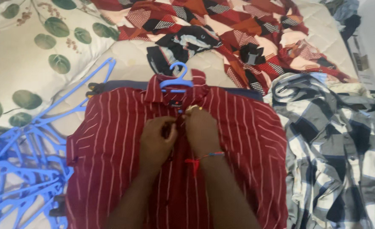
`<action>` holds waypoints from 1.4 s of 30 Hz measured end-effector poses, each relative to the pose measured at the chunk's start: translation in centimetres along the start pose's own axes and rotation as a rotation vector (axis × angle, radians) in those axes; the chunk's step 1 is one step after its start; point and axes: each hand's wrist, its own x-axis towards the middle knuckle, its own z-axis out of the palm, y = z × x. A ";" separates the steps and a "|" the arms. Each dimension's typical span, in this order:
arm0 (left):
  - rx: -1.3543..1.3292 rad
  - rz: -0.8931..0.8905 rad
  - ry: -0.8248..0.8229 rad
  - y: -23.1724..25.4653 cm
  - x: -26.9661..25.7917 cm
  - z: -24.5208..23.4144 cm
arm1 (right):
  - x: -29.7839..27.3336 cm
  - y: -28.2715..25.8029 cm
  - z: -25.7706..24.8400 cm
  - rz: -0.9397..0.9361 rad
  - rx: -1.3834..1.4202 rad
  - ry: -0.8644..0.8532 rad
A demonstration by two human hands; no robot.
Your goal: The person selects a blue hanger, places a red striped shirt on it, buttons the shirt, and hangs it in a wardrobe. The person then picks up a checkered shirt from the bed.
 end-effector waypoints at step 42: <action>-0.265 -0.029 -0.036 -2.1 0.4 1.4 | -4.3 -0.1 2.1 -0.009 0.319 0.266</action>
